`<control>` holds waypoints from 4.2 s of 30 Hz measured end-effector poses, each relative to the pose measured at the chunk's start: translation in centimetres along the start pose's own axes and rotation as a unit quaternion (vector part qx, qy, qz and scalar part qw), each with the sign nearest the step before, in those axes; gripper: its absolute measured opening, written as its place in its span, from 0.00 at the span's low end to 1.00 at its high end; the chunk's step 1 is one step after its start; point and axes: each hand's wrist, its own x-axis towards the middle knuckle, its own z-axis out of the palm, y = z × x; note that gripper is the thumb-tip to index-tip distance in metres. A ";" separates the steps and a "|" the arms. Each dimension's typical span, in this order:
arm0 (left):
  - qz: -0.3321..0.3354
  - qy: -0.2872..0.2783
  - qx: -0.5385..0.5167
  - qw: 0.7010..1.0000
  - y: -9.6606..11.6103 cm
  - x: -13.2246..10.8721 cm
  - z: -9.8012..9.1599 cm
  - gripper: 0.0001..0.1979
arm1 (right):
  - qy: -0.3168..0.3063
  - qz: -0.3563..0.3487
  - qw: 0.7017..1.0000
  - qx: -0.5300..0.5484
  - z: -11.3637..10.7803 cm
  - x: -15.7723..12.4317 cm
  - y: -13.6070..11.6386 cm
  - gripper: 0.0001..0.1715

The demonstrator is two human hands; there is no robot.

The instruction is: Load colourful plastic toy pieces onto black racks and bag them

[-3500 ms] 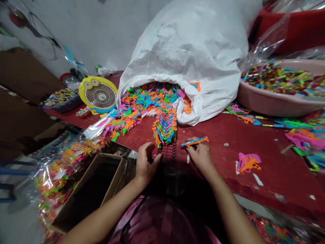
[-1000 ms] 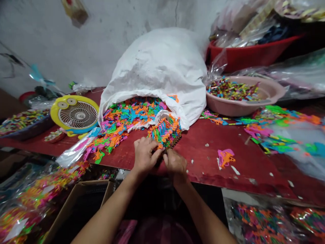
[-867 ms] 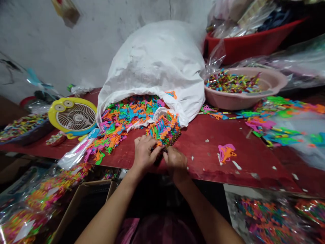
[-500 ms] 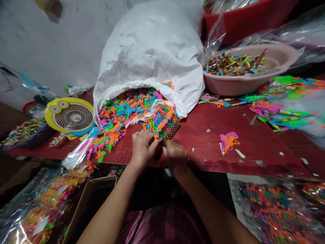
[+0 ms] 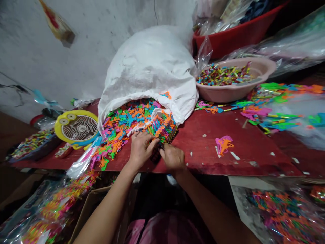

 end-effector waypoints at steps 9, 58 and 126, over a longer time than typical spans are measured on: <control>0.041 -0.045 0.022 0.998 -0.5 1.5 0.2 0.09 | 0.001 0.029 1.000 -0.010 1.3 0.4 -0.7 0.17; 0.060 -0.021 -0.079 0.995 4.4 -6.8 10.5 0.16 | 0.059 -0.073 0.938 0.334 -3.7 2.9 11.5 0.21; 0.171 -0.097 0.091 0.976 5.0 7.4 1.5 0.17 | 0.220 0.114 0.929 0.273 -2.4 -0.5 8.9 0.24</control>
